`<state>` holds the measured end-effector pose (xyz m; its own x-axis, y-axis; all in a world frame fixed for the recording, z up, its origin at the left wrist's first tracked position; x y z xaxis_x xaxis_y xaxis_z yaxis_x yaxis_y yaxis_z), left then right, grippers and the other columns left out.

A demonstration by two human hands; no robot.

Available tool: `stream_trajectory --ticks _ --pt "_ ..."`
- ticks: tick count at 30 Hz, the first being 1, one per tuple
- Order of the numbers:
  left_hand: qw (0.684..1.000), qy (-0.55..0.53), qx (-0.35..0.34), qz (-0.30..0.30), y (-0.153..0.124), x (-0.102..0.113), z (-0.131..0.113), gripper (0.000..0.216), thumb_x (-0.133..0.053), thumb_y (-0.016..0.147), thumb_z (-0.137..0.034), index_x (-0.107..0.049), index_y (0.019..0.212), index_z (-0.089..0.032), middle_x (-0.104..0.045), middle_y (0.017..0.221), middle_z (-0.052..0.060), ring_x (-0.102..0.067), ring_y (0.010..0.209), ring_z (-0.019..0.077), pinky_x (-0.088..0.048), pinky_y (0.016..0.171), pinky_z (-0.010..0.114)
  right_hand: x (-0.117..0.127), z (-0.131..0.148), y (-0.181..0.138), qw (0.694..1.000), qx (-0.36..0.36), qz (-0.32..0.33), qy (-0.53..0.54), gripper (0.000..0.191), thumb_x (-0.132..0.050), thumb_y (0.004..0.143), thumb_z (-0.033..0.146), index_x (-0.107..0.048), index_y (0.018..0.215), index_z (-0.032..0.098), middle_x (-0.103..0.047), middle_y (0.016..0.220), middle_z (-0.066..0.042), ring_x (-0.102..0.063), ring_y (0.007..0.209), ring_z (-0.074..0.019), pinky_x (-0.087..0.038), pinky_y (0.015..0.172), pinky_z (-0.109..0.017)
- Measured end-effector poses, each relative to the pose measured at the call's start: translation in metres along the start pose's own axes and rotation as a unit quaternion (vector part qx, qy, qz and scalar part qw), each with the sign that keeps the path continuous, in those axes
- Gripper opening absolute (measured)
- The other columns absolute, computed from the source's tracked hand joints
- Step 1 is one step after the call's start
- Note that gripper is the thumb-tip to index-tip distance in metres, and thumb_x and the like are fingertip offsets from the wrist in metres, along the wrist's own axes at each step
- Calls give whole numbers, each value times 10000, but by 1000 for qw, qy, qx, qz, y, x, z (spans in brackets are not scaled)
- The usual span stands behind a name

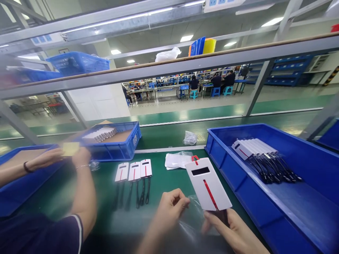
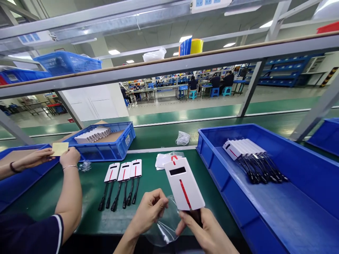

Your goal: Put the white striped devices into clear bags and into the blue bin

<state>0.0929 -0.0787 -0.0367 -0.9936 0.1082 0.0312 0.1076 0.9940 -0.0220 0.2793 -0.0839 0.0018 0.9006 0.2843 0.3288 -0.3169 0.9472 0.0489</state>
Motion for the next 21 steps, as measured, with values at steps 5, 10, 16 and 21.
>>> stream_trajectory --ticks 5,10,16,21 --pt "996 -50 13 78 -18 -16 1 371 -770 769 -486 -586 767 -163 -517 599 -46 -419 522 80 -302 514 204 7 5 -22 1000 4 -6 -5 529 -567 892 643 -714 593 233 -672 657 -17 -640 653 -211 -531 951 -360" --pt "992 -96 12 84 -23 -21 -2 388 -858 676 -408 -566 705 -154 -504 597 -51 -395 553 72 -297 544 204 17 4 -40 997 -60 -11 40 473 -607 856 638 -726 667 221 -709 674 -35 -662 636 -228 -590 736 -331" --pt "997 -7 35 74 -27 -35 -7 385 -887 619 -380 -574 635 -157 -556 599 -28 -446 578 98 -297 538 227 21 -16 -30 990 -72 45 110 265 -758 715 417 -724 853 193 -747 828 -18 -696 834 -259 -549 763 -306" --pt "995 57 29 82 -24 -41 -15 411 -890 600 -460 -599 620 -170 -539 555 -37 -435 544 100 -290 519 239 25 -14 -16 995 -51 43 70 329 -718 805 510 -756 789 184 -738 798 -35 -688 804 -252 -542 721 -302"
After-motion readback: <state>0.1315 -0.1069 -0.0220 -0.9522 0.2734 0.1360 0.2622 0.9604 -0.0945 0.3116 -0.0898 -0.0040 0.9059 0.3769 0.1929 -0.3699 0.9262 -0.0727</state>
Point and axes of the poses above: each hand's wrist, its own y-axis towards the middle knuckle, its own x-axis out of the back of the hand, z = x × y, the point moved 3 cm from there along y, towards the middle knuckle
